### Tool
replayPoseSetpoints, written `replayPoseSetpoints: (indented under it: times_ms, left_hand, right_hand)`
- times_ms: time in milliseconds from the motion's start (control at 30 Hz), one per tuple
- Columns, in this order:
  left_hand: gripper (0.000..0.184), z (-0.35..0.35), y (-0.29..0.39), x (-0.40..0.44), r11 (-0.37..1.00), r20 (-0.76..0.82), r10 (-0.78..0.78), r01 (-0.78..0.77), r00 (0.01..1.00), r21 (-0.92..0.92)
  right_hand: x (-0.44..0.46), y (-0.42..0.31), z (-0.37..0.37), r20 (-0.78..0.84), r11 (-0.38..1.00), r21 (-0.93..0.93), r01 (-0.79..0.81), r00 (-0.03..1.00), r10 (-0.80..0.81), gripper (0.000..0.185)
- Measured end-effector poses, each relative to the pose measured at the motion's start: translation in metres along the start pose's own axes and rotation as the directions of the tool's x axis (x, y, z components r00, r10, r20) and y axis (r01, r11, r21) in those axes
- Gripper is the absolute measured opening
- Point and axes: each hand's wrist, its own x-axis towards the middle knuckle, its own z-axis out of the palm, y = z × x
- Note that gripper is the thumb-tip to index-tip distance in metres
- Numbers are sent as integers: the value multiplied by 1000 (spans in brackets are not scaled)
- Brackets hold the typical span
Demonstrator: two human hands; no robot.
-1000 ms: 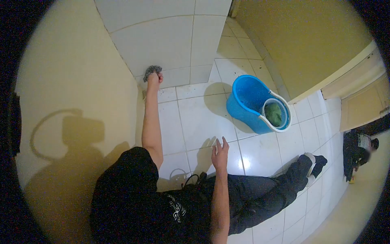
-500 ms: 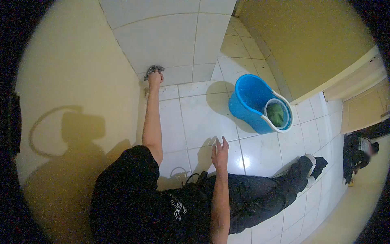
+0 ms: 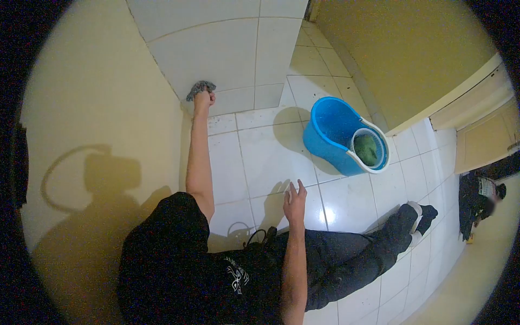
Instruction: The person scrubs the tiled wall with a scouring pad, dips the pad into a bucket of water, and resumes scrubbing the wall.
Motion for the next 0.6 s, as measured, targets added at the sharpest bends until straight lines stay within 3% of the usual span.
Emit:
replayPoseSetpoints:
  times_ms: [67,100,267,300,367,433,533,600]
  left_hand:
    - [44,-23,-47,41,967,84,-192,203,978,-153]
    - [44,-23,-39,27,986,30,-168,169,985,-13]
    - [46,18,98,-87,950,-39,209,-193,977,245]
    - [46,14,101,-80,924,-25,269,-250,963,290]
    - [48,-25,43,2,731,54,352,-311,934,608]
    - [42,-7,76,-66,915,-88,102,-59,991,399]
    - [38,-31,-6,-3,824,-45,84,-44,995,566]
    - [34,7,96,-94,850,-30,176,-136,984,509]
  right_hand:
    - [1,3,3,10,1000,-18,15,1000,-15,40]
    - [0,1,3,11,999,-26,18,1000,-18,40]
    - [-4,6,3,7,998,-66,26,1000,-25,41]
    - [-2,6,3,8,999,-49,23,1000,-22,40]
    - [-1,4,7,24,999,-28,23,999,-22,40]
    - [1,5,9,28,999,-30,25,999,-24,40]
    - [1,3,7,33,995,-74,72,997,-70,40]
    - [7,2,6,27,997,-69,43,999,-41,39]
